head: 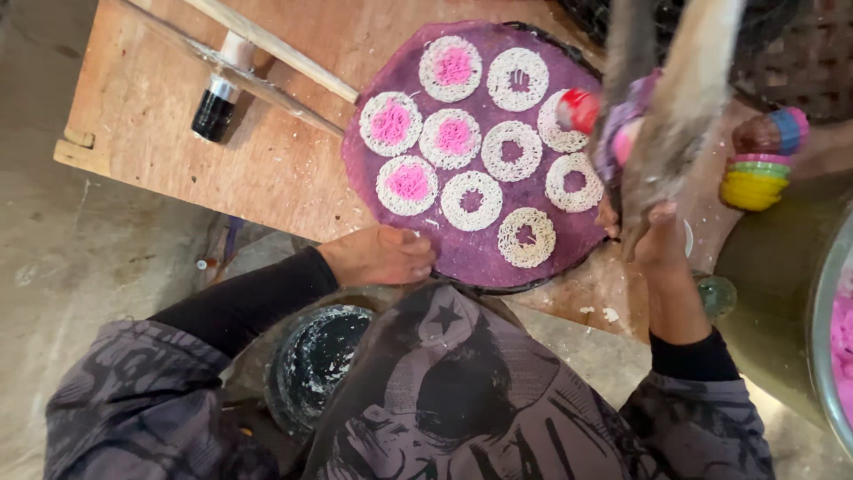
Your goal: The person applies pink and white dough to decorative bases using specialized wooden tools and then dips a tool into a container of pink and white mixture.
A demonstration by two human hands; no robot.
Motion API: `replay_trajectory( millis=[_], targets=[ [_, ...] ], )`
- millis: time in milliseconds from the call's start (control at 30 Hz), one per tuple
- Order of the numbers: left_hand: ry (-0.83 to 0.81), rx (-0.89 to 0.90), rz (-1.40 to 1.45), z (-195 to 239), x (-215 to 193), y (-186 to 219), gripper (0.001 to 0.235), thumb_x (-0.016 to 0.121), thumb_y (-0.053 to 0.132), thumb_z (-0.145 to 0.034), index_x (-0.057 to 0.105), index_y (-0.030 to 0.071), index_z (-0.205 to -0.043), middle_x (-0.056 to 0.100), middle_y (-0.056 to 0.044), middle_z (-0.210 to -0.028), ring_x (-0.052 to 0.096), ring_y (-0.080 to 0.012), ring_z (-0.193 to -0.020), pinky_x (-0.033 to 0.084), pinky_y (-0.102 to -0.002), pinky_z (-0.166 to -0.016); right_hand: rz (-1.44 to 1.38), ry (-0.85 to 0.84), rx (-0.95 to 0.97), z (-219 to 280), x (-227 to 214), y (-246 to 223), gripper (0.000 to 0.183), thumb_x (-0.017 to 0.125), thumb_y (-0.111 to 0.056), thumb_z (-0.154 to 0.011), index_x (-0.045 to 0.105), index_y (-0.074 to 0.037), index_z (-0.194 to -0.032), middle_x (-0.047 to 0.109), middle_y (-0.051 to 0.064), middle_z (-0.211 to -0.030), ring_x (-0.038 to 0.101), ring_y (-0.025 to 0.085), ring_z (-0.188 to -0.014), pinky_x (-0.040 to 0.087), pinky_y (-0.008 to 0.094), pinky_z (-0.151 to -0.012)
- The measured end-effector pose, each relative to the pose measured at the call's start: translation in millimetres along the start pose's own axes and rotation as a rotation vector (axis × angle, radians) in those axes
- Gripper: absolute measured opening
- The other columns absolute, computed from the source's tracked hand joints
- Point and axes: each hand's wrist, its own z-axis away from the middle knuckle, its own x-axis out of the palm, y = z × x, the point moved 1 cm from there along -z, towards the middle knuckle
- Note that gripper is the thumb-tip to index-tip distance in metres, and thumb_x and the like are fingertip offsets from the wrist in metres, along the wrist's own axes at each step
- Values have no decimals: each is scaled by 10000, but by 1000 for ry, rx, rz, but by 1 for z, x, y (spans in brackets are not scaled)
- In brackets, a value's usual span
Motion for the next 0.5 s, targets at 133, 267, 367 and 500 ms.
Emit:
replay_trajectory(
  millis=[133, 267, 367, 500],
  targets=[
    [-116, 164, -1879, 1, 27, 16, 290, 573, 196, -908, 583, 129, -1190, 569, -25, -1265, 482, -199, -1270, 414, -329, -1071, 50, -77, 66, -5, 25, -22, 1017, 716, -838, -753, 558, 1, -1306, 617, 72, -955, 589, 163, -781, 459, 296, -614],
    [-106, 306, -2834, -5, 43, 29, 393, 588, 209, -842, 609, 139, -1228, 588, -12, -1267, 491, -197, -1270, 418, -326, -1012, 47, -144, 65, -14, 38, -33, 997, 777, -774, -751, 558, 9, -1328, 625, 70, -1016, 594, 171, -798, 479, 305, -634],
    [-48, 407, -2818, -16, 47, 34, 370, 584, 201, -851, 611, 137, -1214, 591, -24, -1280, 494, -194, -1299, 418, -329, -1045, -32, -143, 88, -18, 43, -35, 958, 829, -706, -753, 552, 3, -1335, 609, 67, -1045, 582, 180, -809, 461, 309, -635],
    [-45, 430, -2794, -31, 39, 33, 433, 572, 190, -813, 609, 119, -1238, 592, -41, -1273, 493, -214, -1282, 417, -338, -1018, -203, -194, 125, -26, 54, -29, 811, 914, -526, -769, 524, -9, -1257, 563, 60, -1001, 539, 191, -813, 431, 320, -659]
  ],
)
